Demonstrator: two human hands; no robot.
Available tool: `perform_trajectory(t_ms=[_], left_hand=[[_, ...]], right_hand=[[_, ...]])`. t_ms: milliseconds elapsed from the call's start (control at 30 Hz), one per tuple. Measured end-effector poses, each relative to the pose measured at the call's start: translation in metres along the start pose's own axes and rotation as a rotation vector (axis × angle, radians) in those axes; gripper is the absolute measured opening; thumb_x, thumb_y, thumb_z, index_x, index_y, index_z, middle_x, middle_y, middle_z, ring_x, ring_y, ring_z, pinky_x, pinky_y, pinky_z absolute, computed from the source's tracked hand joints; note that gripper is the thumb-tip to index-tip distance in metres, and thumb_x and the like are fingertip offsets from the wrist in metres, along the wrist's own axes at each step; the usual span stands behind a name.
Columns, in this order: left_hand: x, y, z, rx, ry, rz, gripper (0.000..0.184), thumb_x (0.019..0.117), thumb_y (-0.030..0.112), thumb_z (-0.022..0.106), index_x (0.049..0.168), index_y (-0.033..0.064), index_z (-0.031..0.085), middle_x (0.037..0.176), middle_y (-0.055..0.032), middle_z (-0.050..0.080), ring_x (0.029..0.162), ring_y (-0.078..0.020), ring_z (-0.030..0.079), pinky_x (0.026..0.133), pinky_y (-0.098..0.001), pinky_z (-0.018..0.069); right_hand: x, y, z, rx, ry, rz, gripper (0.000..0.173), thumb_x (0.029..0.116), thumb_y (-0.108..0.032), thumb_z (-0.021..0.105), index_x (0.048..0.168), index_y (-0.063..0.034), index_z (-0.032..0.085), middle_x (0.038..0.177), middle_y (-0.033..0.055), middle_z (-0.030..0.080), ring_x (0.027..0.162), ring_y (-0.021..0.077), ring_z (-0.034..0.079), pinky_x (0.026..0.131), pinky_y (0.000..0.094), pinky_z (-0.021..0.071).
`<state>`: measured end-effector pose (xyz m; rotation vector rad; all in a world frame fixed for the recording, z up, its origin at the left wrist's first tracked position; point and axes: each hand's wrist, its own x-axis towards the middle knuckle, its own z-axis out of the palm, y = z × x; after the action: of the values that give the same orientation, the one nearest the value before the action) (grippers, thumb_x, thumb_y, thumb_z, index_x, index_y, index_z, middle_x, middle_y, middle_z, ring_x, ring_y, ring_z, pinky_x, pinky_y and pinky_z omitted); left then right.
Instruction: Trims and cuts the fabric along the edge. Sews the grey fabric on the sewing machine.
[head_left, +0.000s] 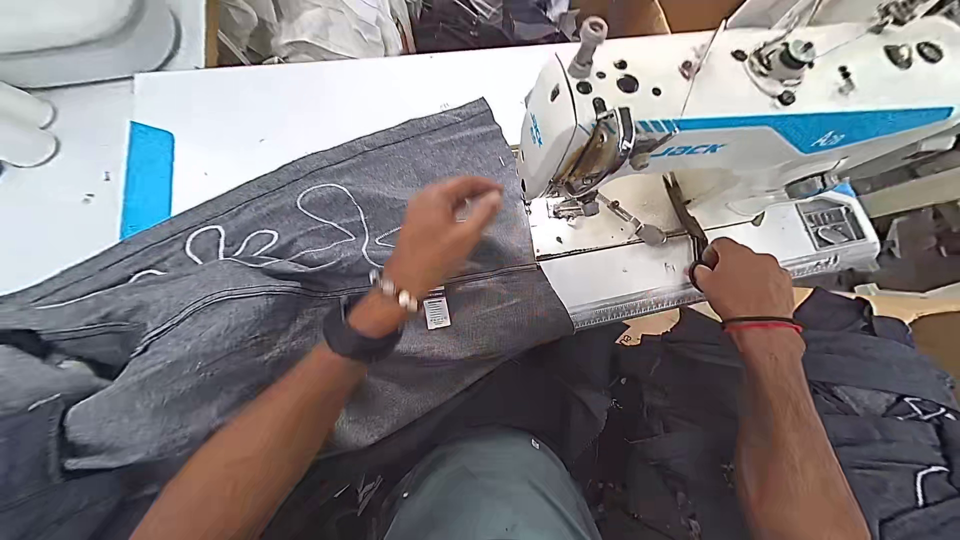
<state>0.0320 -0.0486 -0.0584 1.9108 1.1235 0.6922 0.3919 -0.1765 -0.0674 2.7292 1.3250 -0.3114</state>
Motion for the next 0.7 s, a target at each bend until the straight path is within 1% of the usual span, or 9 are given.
perform_trajectory(t_ms=[133, 200, 267, 367, 433, 500, 600, 667, 700], left_hand=[[0.122, -0.034, -0.039, 0.387, 0.147, -0.105, 0.033, 0.101, 0.027, 0.055, 0.124, 0.0086, 0.07, 0.12, -0.0141, 0.072, 0.113, -0.0318, 0.067, 0.098, -0.0573, 0.0506], [0.168, -0.067, -0.042, 0.581, 0.141, -0.112, 0.042, 0.0977, 0.033, 0.061, 0.13, 0.0069, 0.066, 0.132, -0.0202, 0.064, 0.129, -0.0432, 0.056, 0.101, -0.0648, 0.047], [0.185, -0.099, -0.039, 0.708, 0.132, -0.069, 0.057, 0.095, 0.048, 0.066, 0.131, 0.005, 0.065, 0.137, -0.0243, 0.059, 0.13, -0.05, 0.051, 0.097, -0.0694, 0.0463], [0.138, -0.124, -0.028, 0.696, 0.124, -0.021, 0.074, 0.0907, 0.069, 0.06, 0.125, 0.0032, 0.065, 0.125, -0.0265, 0.062, 0.118, -0.0472, 0.06, 0.094, -0.0661, 0.0491], [0.068, -0.115, -0.015, 0.669, 0.095, 0.024, 0.065, 0.0968, 0.065, 0.055, 0.115, 0.0027, 0.066, 0.11, -0.0233, 0.066, 0.105, -0.0434, 0.064, 0.088, -0.0618, 0.05], [0.0, -0.105, 0.005, 0.628, 0.08, 0.058, 0.054, 0.099, 0.058, 0.056, 0.102, 0.006, 0.071, 0.096, -0.0148, 0.069, 0.094, -0.0354, 0.065, 0.081, -0.0556, 0.05], [-0.046, -0.094, 0.031, 0.552, 0.103, 0.093, 0.048, 0.0977, 0.06, 0.057, 0.091, 0.0151, 0.074, 0.083, -0.0018, 0.067, 0.082, -0.0225, 0.061, 0.075, -0.0442, 0.0439], [-0.053, -0.089, 0.039, 0.509, 0.106, 0.104, 0.044, 0.0976, 0.058, 0.059, 0.09, 0.0168, 0.074, 0.081, 0.0006, 0.066, 0.08, -0.0197, 0.058, 0.076, -0.0424, 0.0409], [-0.057, -0.088, 0.04, 0.494, 0.099, 0.105, 0.042, 0.0975, 0.056, 0.06, 0.091, 0.0164, 0.074, 0.081, 0.0005, 0.066, 0.079, -0.0194, 0.058, 0.076, -0.0425, 0.0404]], right_hand=[[-0.041, -0.053, -0.014, 0.001, 0.165, -0.35, 0.043, 0.1016, -0.04, 0.061, 0.126, -0.0055, 0.069, 0.116, 0.0277, 0.069, 0.103, 0.0511, 0.067, 0.078, 0.0714, 0.0522], [-0.068, -0.092, 0.024, 0.142, 0.207, -0.737, 0.058, 0.1007, -0.056, 0.055, 0.139, -0.0129, 0.063, 0.139, 0.0147, 0.063, 0.126, 0.0337, 0.062, 0.101, 0.0581, 0.0525], [-0.091, -0.121, 0.081, 0.184, 0.154, -1.081, 0.07, 0.0986, -0.065, 0.051, 0.153, -0.0213, 0.05, 0.162, 0.008, 0.044, 0.15, 0.027, 0.04, 0.12, 0.056, 0.036], [-0.136, -0.106, 0.154, 0.356, 0.379, -1.361, 0.03, 0.1058, -0.018, 0.054, 0.133, -0.0135, 0.067, 0.143, 0.0047, 0.065, 0.138, 0.023, 0.057, 0.116, 0.045, 0.047], [-0.15, -0.091, 0.185, 0.4, 0.306, -1.351, 0.021, 0.104, -0.01, 0.054, 0.115, -0.0158, 0.071, 0.124, 0.0005, 0.074, 0.121, 0.0161, 0.068, 0.102, 0.0353, 0.0569], [-0.166, -0.107, 0.215, 0.288, -0.003, -1.114, 0.019, 0.0983, -0.009, 0.059, 0.107, -0.0161, 0.075, 0.104, 0.0036, 0.076, 0.1, 0.0207, 0.074, 0.084, 0.0418, 0.0624], [-0.157, -0.165, 0.205, -0.058, -0.738, -0.674, 0.035, 0.1038, -0.014, 0.048, 0.13, 0.0027, 0.064, 0.131, 0.0298, 0.063, 0.127, 0.0496, 0.057, 0.103, 0.0707, 0.042], [-0.158, -0.181, 0.151, -0.092, -0.894, -0.644, 0.037, 0.1039, -0.015, 0.049, 0.133, 0.003, 0.062, 0.136, 0.0308, 0.06, 0.132, 0.05, 0.053, 0.103, 0.0723, 0.0411], [-0.163, -0.175, 0.123, -0.04, -0.906, -0.715, 0.033, 0.1044, -0.021, 0.05, 0.124, -0.0006, 0.066, 0.122, 0.027, 0.067, 0.12, 0.0469, 0.062, 0.093, 0.0683, 0.0486]])
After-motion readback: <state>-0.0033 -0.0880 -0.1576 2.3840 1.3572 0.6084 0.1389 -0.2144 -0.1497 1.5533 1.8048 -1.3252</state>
